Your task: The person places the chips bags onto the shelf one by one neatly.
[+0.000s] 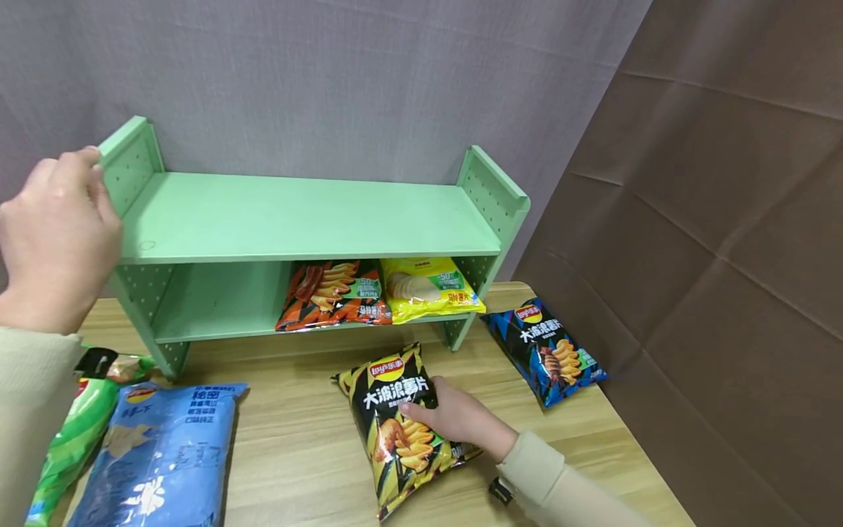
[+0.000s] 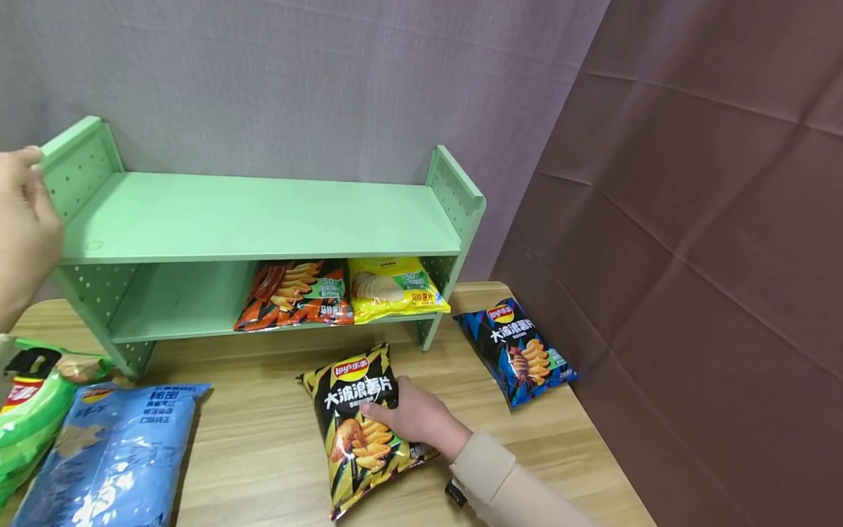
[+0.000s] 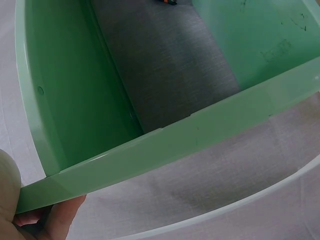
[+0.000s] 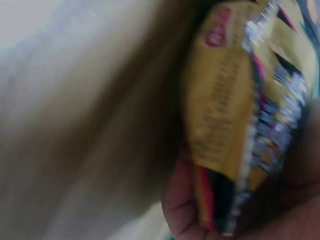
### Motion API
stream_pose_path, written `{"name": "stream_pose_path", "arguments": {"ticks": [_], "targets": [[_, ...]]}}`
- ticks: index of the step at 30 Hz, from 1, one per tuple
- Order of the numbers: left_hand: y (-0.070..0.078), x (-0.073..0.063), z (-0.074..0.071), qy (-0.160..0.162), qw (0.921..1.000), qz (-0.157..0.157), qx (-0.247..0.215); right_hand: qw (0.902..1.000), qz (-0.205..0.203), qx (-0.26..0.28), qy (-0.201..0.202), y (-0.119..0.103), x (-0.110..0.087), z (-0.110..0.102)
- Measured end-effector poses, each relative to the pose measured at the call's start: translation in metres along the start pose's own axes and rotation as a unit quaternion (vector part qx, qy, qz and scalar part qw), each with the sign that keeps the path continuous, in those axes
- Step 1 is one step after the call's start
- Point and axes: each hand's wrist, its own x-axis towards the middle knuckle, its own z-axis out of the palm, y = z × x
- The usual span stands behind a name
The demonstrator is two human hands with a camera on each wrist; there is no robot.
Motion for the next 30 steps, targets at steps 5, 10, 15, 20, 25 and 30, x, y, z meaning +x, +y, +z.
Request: {"name": "stream_pose_path", "arguments": {"ticks": [5,10,15,20,25,30], "targets": [[-0.002,0.0,0.0,0.011,0.9999,0.005,-0.003,0.9998,0.011,0.014,0.001,0.001,-0.001,0.005],[-0.003,-0.001,0.001,0.027,0.9995,0.012,-0.013,0.9984,-0.016,0.053,-0.012,0.007,-0.004,0.002],[-0.003,-0.002,0.002,0.037,0.999,0.019,-0.018,0.9928,-0.026,0.111,-0.035,0.013,-0.01,-0.001],[-0.002,0.0,0.002,0.037,0.999,0.02,-0.016,0.9799,-0.009,0.187,-0.069,0.019,-0.016,-0.002],[-0.003,0.0,0.002,0.013,0.9999,0.006,-0.008,0.9699,0.009,0.229,-0.082,0.023,-0.018,-0.002],[-0.004,0.0,0.002,0.016,0.9998,0.009,-0.01,0.9691,0.011,0.232,-0.082,0.022,-0.017,0.0]]}}
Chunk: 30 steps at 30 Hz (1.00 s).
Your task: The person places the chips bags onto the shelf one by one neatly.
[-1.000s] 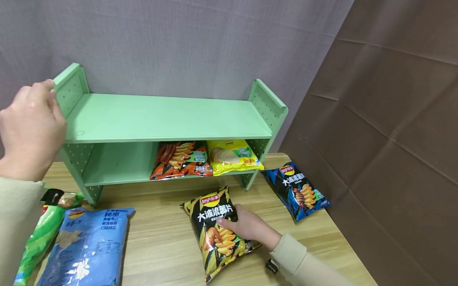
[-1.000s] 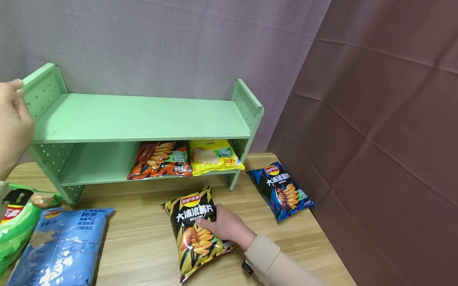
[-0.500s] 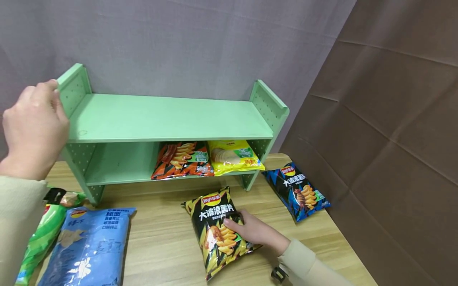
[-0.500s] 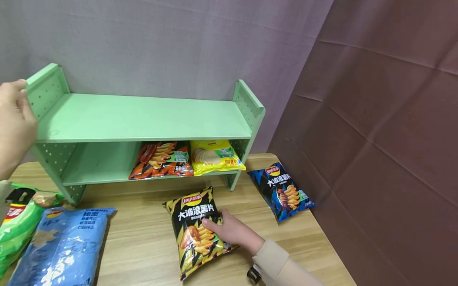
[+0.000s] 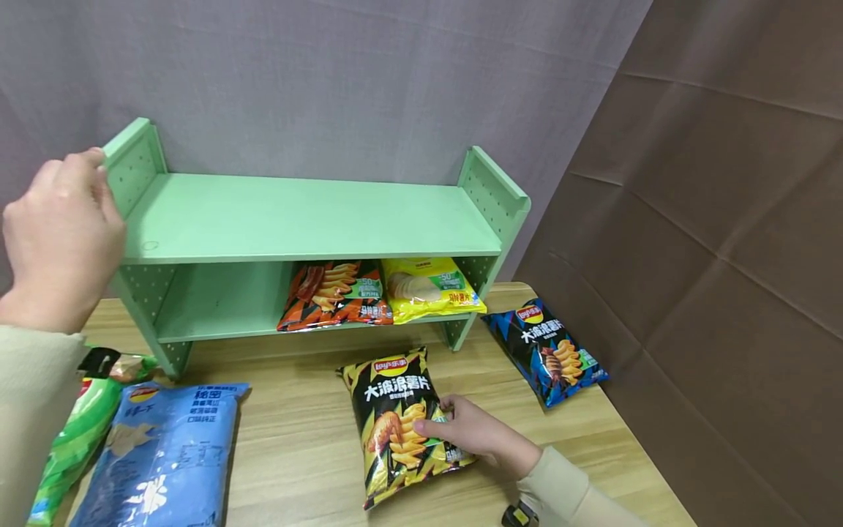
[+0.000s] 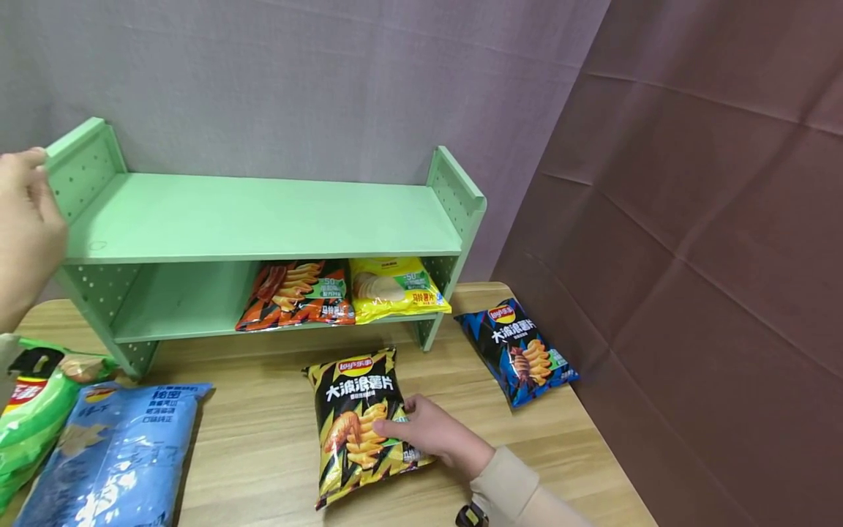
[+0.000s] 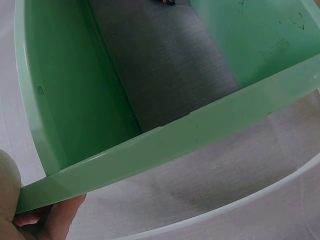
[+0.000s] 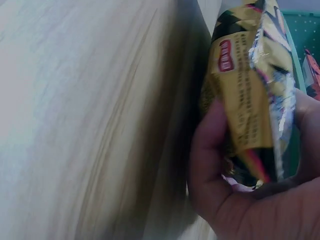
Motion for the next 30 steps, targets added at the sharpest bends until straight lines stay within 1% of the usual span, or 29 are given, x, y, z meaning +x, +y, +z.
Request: {"name": "stream_pose_path", "arguments": {"ticks": [3,7,11,14,18,21,22,24,27,30], "targets": [[0.0,0.0,0.001,0.008,1.0,0.004,-0.003,0.9999,0.011,-0.008,0.004,-0.002,0.0,0.002],[0.003,0.0,0.0,-0.005,1.0,-0.004,0.003,0.9997,0.022,0.004,0.008,-0.004,-0.001,0.006],[0.004,-0.001,-0.002,-0.015,0.9999,-0.006,0.006,0.9991,0.016,0.039,0.002,-0.004,-0.002,0.008],[0.004,0.0,-0.003,-0.011,0.9999,-0.002,0.005,0.9989,0.013,0.043,0.011,-0.004,-0.002,0.009],[0.004,0.003,-0.004,-0.021,0.9998,-0.002,0.005,0.999,0.011,0.031,0.031,-0.004,-0.003,0.009],[0.004,0.003,-0.005,-0.036,0.9993,-0.009,0.005,0.9991,-0.012,0.032,0.026,-0.003,-0.004,0.008],[0.004,0.003,-0.005,-0.038,0.9992,-0.011,0.004,0.9987,-0.024,0.042,0.016,-0.003,-0.004,0.008],[0.004,0.002,-0.005,-0.039,0.9991,-0.014,0.003,0.9981,-0.047,0.041,0.005,-0.004,-0.005,0.007],[0.004,0.001,-0.005,-0.037,0.9992,-0.014,0.002,0.9972,-0.069,0.028,-0.002,-0.007,-0.008,0.004],[0.005,0.001,-0.004,-0.029,0.9995,-0.009,0.003,0.9962,-0.086,-0.013,0.005,-0.013,-0.013,0.003]]}}
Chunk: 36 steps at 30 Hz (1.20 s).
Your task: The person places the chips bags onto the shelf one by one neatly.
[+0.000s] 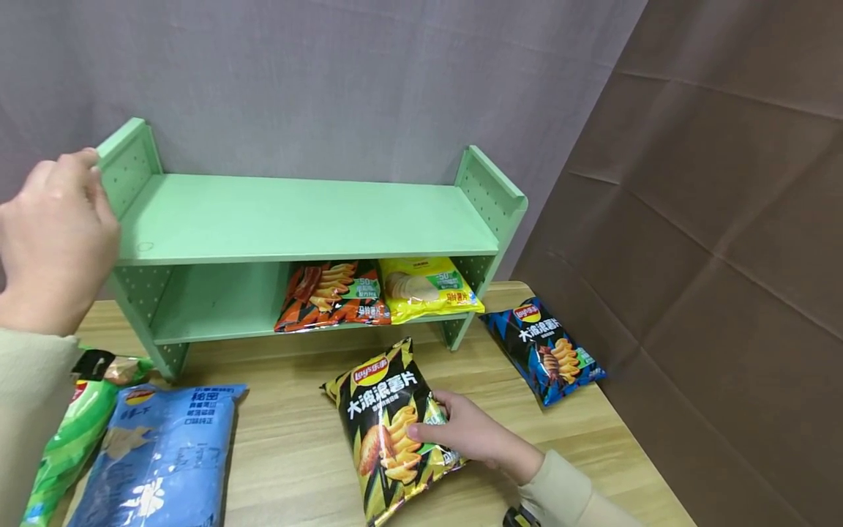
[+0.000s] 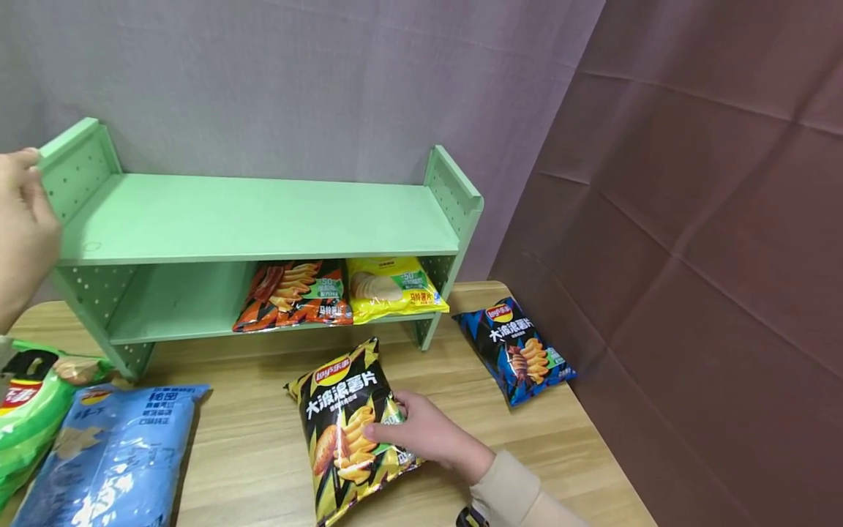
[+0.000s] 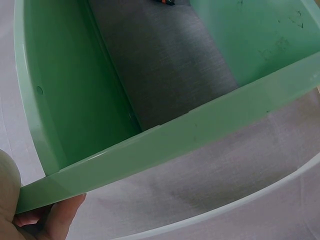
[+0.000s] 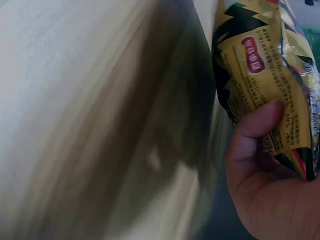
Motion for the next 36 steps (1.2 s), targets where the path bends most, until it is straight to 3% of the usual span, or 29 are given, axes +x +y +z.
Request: {"name": "stream_pose_path", "arguments": {"ticks": [8,12,17,23,27,30,36], "targets": [[-0.001,-0.001,0.001,0.033,0.9994,0.014,-0.003,0.9903,-0.106,-0.061,-0.066,-0.015,-0.002,0.006],[-0.002,0.0,0.002,0.036,0.9992,0.014,-0.007,0.9834,-0.136,-0.09,-0.081,-0.018,-0.002,0.009],[-0.003,0.001,0.002,0.028,0.9996,0.01,-0.003,0.9811,-0.148,-0.081,-0.094,-0.024,-0.001,0.013],[-0.004,0.001,0.004,0.021,0.9998,0.004,-0.003,0.9798,-0.154,-0.099,-0.081,-0.031,0.0,0.014],[-0.004,0.0,0.005,0.032,0.9994,0.01,-0.006,0.9805,-0.155,-0.098,-0.073,-0.037,-0.001,0.015],[-0.004,0.0,0.006,0.043,0.9989,0.016,-0.009,0.9824,-0.148,-0.096,-0.06,-0.043,0.0,0.017],[-0.004,0.0,0.005,0.029,0.9995,0.007,-0.003,0.9862,-0.146,-0.076,-0.019,-0.055,0.006,0.023]]}}
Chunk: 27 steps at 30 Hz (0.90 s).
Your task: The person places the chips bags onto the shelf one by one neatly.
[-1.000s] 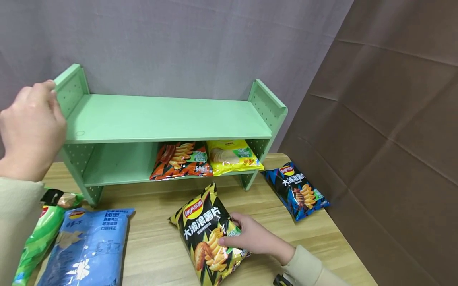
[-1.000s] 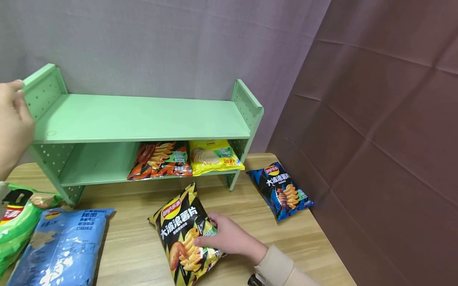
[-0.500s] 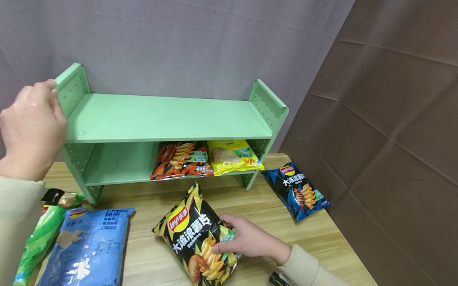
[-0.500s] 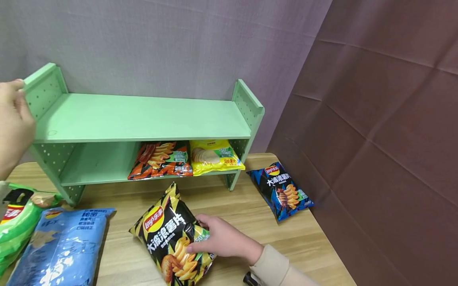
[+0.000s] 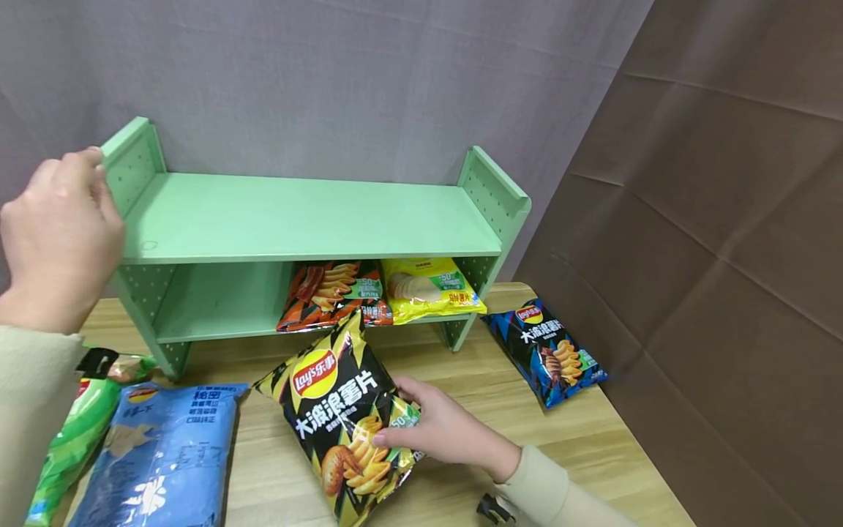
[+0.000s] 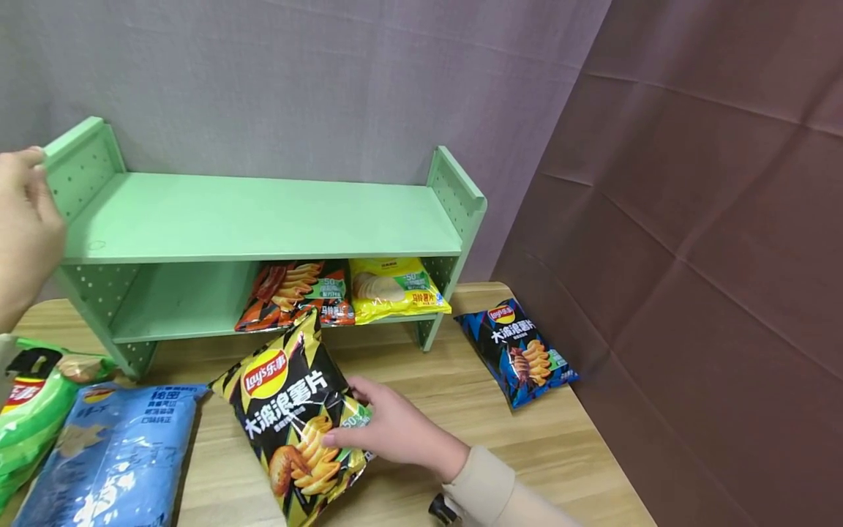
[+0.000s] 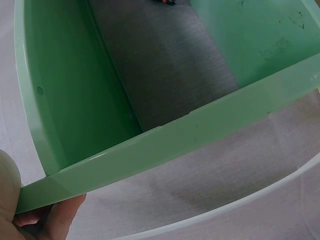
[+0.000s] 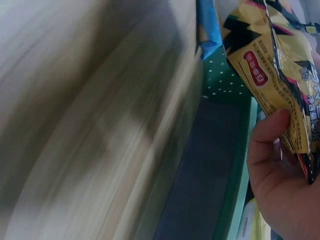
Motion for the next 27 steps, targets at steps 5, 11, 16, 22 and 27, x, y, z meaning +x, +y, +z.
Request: {"name": "stream_pose_path", "arguments": {"ticks": [5,11,16,22,27], "targets": [[-0.001,-0.001,-0.001,-0.003,1.0,-0.002,0.004,0.9992,-0.005,0.022,0.034,-0.01,0.012,0.008],[0.0,-0.002,-0.002,0.016,0.9998,0.007,-0.001,0.9942,-0.032,0.067,0.078,-0.021,0.034,0.022],[0.001,-0.002,-0.003,0.01,0.9999,0.003,0.001,0.9869,-0.045,0.101,0.118,-0.038,0.055,0.029],[0.005,-0.001,-0.003,-0.01,0.9999,-0.004,0.007,0.9867,-0.006,0.059,0.151,-0.065,0.08,0.033],[0.01,0.0,-0.004,-0.016,0.9998,-0.007,0.005,0.9847,0.037,0.046,0.164,-0.084,0.1,0.035]]}}
